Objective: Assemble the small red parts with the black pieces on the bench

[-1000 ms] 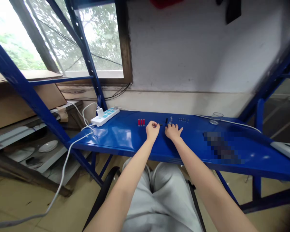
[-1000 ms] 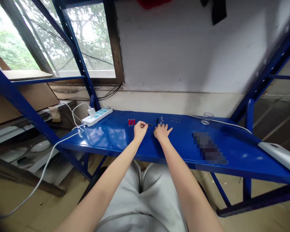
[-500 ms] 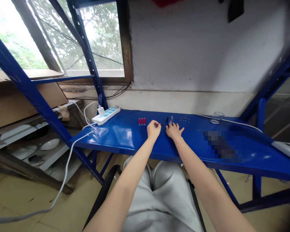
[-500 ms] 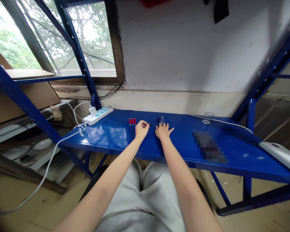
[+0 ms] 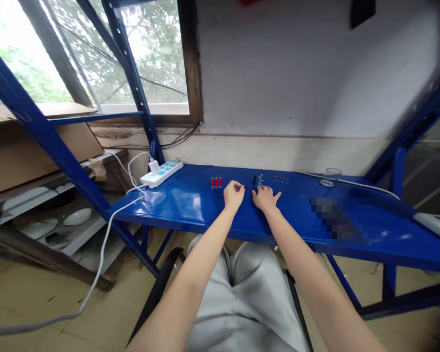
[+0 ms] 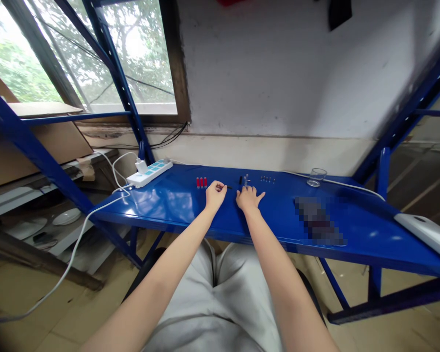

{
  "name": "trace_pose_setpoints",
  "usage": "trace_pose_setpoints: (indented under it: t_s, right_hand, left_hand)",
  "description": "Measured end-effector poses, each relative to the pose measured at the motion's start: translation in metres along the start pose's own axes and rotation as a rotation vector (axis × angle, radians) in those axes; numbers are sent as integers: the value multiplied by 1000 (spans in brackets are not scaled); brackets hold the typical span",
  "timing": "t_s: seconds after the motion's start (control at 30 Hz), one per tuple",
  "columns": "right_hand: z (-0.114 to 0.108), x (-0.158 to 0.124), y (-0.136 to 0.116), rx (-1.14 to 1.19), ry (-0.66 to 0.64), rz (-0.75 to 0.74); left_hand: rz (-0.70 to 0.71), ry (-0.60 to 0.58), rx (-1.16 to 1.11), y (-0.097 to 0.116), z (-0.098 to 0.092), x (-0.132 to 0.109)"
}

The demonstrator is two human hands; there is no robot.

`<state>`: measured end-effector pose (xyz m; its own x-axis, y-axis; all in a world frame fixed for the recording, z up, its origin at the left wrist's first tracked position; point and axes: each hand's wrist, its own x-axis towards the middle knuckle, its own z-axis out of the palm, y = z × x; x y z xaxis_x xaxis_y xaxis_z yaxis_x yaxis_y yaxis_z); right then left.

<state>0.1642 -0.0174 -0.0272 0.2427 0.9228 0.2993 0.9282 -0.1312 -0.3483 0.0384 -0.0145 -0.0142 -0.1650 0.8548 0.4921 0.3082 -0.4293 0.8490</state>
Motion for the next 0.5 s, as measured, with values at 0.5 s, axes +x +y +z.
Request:
trace_pose_setpoints:
  t_s: [0.5]
  right_hand:
    - [-10, 2, -4, 580, 389, -280]
  left_hand:
    - [-213, 20, -259, -20, 7, 10]
